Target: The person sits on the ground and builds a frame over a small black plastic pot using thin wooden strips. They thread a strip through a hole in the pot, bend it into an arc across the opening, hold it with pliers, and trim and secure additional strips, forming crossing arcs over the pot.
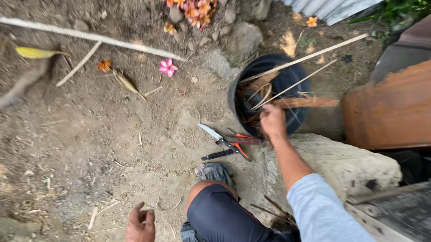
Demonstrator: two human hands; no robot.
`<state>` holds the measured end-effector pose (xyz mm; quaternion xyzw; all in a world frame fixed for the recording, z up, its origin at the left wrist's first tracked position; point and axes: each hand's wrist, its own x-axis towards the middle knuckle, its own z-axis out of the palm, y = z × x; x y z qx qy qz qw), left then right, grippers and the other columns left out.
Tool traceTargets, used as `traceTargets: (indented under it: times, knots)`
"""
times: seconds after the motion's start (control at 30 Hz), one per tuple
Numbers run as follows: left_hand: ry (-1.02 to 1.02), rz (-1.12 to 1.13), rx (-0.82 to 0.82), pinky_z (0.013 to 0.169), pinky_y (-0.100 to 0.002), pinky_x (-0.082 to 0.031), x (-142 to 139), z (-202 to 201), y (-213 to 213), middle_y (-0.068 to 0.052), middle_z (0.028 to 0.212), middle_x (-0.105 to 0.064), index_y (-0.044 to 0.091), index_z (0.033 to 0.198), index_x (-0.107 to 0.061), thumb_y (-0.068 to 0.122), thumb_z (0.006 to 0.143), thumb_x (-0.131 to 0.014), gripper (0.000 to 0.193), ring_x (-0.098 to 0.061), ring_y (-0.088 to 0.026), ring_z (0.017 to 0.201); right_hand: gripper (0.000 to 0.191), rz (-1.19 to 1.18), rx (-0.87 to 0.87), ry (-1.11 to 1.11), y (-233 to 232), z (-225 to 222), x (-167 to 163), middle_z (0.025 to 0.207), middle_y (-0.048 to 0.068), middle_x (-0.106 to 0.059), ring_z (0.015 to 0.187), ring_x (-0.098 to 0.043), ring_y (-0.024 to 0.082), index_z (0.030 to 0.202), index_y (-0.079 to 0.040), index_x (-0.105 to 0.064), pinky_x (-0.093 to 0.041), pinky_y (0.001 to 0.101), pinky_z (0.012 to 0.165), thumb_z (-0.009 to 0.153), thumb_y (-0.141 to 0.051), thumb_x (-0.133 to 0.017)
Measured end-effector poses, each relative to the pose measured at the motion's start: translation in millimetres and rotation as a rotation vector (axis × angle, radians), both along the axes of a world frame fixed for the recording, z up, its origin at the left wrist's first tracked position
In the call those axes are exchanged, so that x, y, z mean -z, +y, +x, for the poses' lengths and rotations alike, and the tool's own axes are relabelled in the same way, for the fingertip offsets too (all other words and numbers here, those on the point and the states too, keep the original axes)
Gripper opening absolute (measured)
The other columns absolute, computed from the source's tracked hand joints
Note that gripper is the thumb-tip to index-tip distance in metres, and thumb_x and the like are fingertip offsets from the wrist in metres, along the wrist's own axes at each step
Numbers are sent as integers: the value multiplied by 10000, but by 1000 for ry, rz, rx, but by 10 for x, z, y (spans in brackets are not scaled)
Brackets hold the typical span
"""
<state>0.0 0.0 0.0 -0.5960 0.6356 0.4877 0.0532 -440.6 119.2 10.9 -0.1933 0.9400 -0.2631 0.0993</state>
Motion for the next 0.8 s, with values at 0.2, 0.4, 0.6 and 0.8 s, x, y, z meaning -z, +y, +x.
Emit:
traceTargets:
  times: [0.2, 0.4, 0.6, 0.8]
  knots:
    - [-80, 52, 89, 827, -506, -635, 411, -370, -623, -204, 1218, -724, 61, 1436, -527, 228, 991, -562, 477, -745, -330, 1016, 380, 283, -366, 296, 167, -256, 495, 1243, 155, -660, 1138, -523, 379, 1139, -103, -785, -444, 469, 1017, 764, -158, -755]
    - [-47, 9, 119, 744, -444, -689, 738, -262, -991, -147, 1228, -739, 118, 1421, -571, 231, 977, -562, 459, -776, -296, 991, 329, 569, -603, 436, 214, -433, 763, 1332, 55, -681, 1176, -533, 333, 1129, -166, -802, -452, 447, 967, 831, -69, -700]
    - [-120, -103, 81, 844, -502, -640, 940, 197, -1070, -159, 1276, -726, 109, 1447, -582, 251, 1001, -588, 468, -739, -315, 1057, 349, 756, -763, 412, 244, -543, 832, 1291, -27, -703, 1239, -523, 307, 1111, -222, -801, -443, 424, 1035, 798, -98, -709]
    - [-186, -91, 14, 907, -500, -610, 1200, 548, -670, -162, 1276, -734, 96, 1469, -577, 288, 1000, -603, 507, -738, -345, 1073, 440, 700, -833, 198, 363, -712, 1003, 1322, 41, -683, 1316, -480, 339, 1199, -213, -770, -362, 500, 1111, 761, -241, -742]
